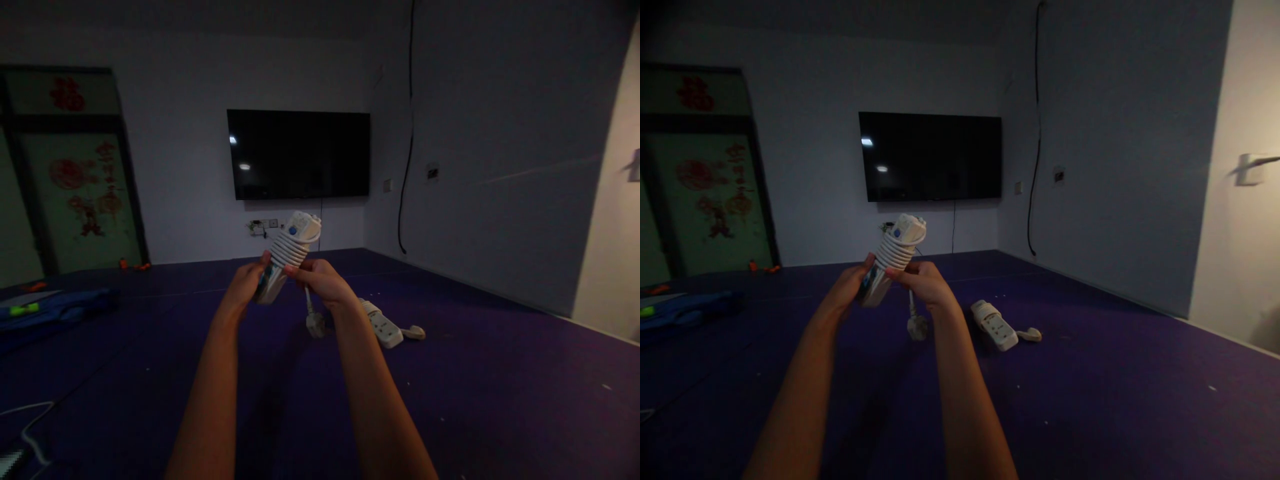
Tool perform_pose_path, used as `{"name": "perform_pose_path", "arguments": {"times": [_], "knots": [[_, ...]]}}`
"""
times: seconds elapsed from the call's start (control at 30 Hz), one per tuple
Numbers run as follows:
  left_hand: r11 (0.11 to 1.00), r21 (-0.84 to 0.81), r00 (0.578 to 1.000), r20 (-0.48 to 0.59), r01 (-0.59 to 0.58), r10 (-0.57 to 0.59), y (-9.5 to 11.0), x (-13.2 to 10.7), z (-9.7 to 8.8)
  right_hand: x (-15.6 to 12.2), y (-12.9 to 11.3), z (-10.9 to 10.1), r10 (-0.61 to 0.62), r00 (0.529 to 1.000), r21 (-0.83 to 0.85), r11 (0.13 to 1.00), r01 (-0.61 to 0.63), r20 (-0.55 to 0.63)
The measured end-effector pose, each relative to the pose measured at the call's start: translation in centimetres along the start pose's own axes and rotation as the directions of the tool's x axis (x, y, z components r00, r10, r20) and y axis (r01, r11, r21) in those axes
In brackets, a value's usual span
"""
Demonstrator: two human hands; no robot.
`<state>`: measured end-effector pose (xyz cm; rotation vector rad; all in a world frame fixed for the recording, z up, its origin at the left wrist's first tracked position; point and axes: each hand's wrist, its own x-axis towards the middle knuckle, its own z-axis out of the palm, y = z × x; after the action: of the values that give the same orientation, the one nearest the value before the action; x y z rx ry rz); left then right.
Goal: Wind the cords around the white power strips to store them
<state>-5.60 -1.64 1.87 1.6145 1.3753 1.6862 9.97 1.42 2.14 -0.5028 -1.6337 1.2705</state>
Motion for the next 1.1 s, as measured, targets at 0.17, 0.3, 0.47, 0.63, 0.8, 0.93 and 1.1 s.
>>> {"name": "perform_pose_path", "arguments": {"times": [0.17,0.3,0.47,0.63,0.8,0.93,1.1], "knots": [[0.998,0.062,0.981,-0.193,0.023,-0.011,0.0,-0.1,0.8,0.4,0.8,-0.3,0.004,1.000,0.023,1.000,-0.004,0.018],[0.990,0.137,0.951,-0.304,-0.022,0.063,-0.2,0.2,1.6,0.8,1.3,-0.4,0.014,1.000,0.085,0.996,-0.012,-0.022],[0.969,0.247,0.908,-0.399,-0.026,0.126,-0.7,0.3,1.8,0.7,0.9,0.0,0.063,0.990,0.034,0.998,-0.059,-0.123],[0.926,0.376,0.855,-0.475,-0.016,0.208,-0.8,-0.2,1.8,0.7,1.0,0.3,0.119,0.966,-0.090,0.986,-0.143,-0.227],[0.884,0.461,0.782,-0.579,0.080,0.231,-0.7,-0.9,2.4,0.9,1.0,0.4,0.145,0.968,-0.054,0.986,-0.159,-0.206],[0.914,0.399,0.724,-0.650,0.065,0.232,-1.1,-0.8,2.8,0.5,-0.2,0.6,0.220,0.962,0.160,0.968,-0.195,-0.158],[0.965,0.263,0.723,-0.661,-0.028,0.201,-2.2,0.0,2.9,0.1,-1.3,1.0,0.250,0.961,0.353,0.915,-0.194,-0.118]]}}
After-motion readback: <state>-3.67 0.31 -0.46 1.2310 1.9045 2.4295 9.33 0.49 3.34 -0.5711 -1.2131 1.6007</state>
